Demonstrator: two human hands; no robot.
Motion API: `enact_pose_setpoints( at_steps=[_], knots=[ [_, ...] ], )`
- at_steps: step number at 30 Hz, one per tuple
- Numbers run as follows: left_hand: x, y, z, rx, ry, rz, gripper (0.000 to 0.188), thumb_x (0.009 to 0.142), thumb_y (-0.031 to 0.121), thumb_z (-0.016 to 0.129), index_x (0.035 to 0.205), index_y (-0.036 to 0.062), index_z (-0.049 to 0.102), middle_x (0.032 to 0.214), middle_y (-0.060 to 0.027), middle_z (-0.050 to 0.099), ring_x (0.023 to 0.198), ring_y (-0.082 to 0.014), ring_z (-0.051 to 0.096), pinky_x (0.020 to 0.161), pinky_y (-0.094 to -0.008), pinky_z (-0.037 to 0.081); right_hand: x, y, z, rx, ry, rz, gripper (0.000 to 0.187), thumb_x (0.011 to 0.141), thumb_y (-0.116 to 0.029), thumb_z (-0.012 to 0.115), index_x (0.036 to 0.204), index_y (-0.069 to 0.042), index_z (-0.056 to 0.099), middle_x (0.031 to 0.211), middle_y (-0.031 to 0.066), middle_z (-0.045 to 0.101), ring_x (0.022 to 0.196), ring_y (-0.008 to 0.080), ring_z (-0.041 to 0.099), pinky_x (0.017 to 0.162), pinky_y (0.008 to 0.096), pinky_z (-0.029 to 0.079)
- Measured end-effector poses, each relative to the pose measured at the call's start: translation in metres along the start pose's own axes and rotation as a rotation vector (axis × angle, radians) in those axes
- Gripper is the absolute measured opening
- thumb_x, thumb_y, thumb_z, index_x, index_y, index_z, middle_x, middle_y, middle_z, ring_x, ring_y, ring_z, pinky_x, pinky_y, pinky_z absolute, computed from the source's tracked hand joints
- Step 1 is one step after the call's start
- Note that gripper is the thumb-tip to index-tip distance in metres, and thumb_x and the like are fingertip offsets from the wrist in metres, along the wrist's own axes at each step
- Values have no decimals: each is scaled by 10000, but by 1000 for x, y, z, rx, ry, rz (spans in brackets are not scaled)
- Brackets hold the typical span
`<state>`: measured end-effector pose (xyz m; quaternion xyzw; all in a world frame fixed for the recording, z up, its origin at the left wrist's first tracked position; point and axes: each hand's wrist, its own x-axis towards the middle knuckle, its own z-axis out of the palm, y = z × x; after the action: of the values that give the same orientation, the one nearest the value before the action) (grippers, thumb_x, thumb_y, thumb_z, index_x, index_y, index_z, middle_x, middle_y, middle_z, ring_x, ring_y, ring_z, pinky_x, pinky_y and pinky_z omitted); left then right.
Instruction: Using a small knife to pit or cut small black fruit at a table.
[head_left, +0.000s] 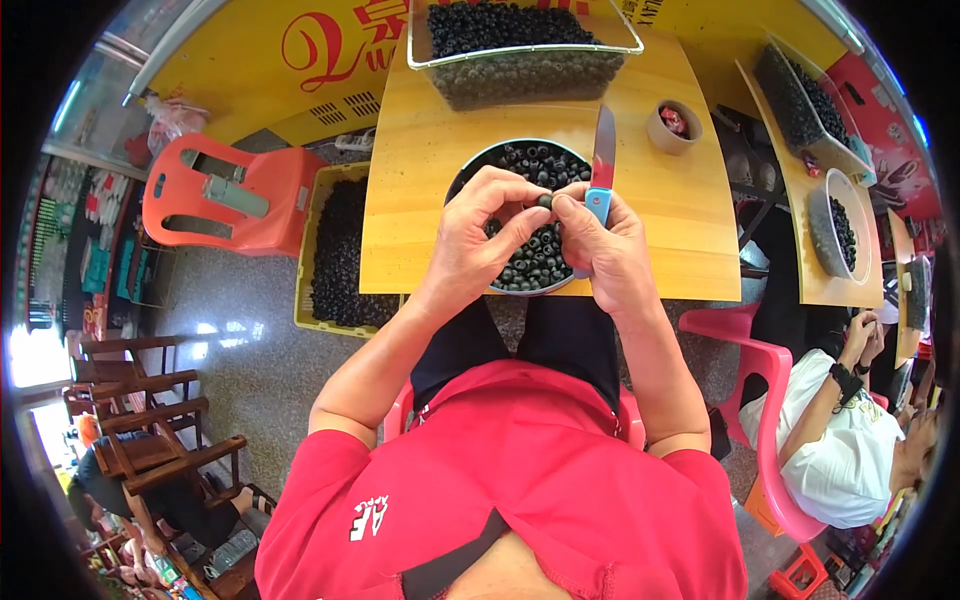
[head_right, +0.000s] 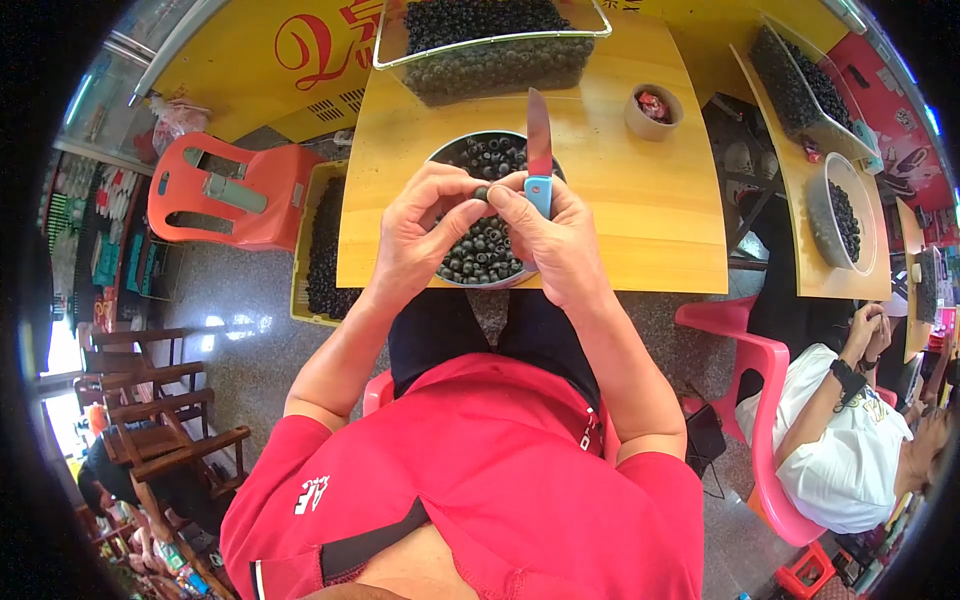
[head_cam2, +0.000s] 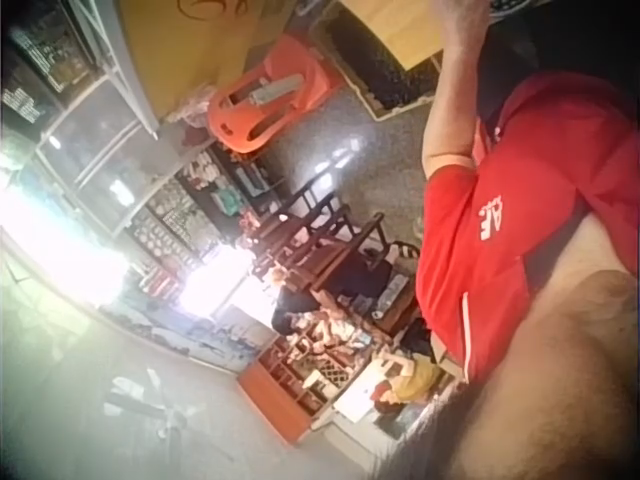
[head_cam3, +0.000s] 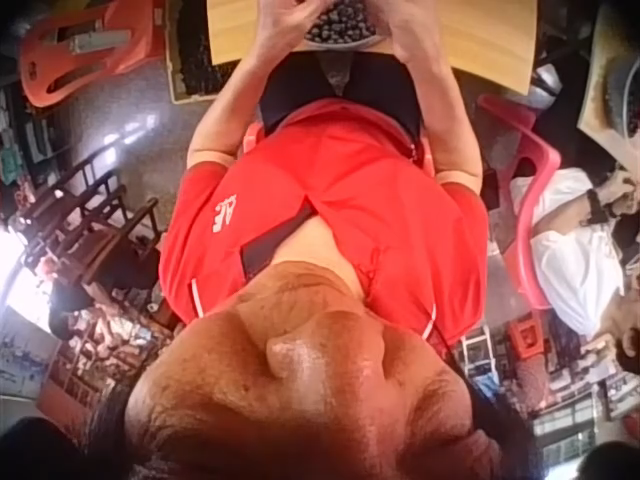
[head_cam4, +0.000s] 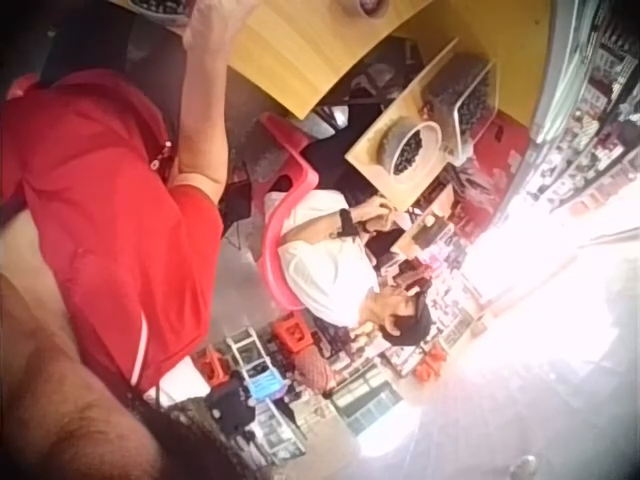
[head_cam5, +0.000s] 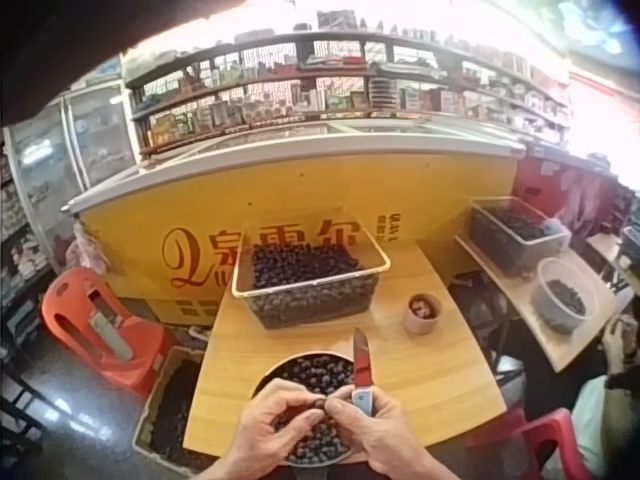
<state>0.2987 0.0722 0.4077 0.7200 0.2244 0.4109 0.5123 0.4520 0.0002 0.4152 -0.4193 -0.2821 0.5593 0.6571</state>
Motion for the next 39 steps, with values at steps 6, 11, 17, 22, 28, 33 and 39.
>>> enact_pose_setpoints(
  at_steps=[6,11,17,22,28,33,39],
  knots=[
    [1,13,1,241,-67,-20,152,876,13,649,1022,-26,629,1030,-54,529,900,-118,563,797,-241,471,0,-2,0,-145,-1,-58,173,880,-205,697,923,-58,616,627,-63,497,468,13,390,407,177,274],
    [-3,-5,8,-35,28,-5,139,854,55,684,980,7,649,914,-42,560,785,-105,554,691,-244,463,-1,-2,-4,-76,-31,-8,169,886,-207,689,916,-62,607,625,-64,487,473,13,385,412,176,276],
    [-4,-4,8,-232,30,-45,139,880,81,666,991,3,634,936,-23,558,850,-103,557,760,-232,449,-2,-6,-6,-31,-95,20,160,906,-200,664,919,-56,596,641,-57,497,493,21,405,429,183,307],
    [-6,1,6,-425,-1,-236,160,933,152,622,1032,29,594,938,12,577,857,-62,534,754,-214,429,-1,1,-6,-500,2,-422,168,918,-173,641,954,-15,599,729,12,593,579,120,548,490,266,433],
    [-8,1,9,-321,6,-212,174,951,190,602,1050,49,582,929,26,596,828,-31,498,735,-201,420,-5,-9,-9,-1197,-22,-776,150,843,-91,672,968,-30,615,817,122,621,662,271,617,553,344,472],
    [-8,-2,9,-331,8,-188,162,950,147,598,1066,35,582,943,30,560,840,-31,505,728,-197,420,-6,-10,-11,-1257,-29,-812,151,826,-83,678,957,-35,622,797,105,612,659,279,609,540,355,468],
    [-7,-3,7,-334,-15,-178,151,938,102,603,1062,17,586,958,16,547,874,-42,526,743,-200,431,-3,-8,-15,-1285,-13,-846,154,815,-63,676,959,-43,626,787,93,609,654,273,605,538,358,464]
  ],
)
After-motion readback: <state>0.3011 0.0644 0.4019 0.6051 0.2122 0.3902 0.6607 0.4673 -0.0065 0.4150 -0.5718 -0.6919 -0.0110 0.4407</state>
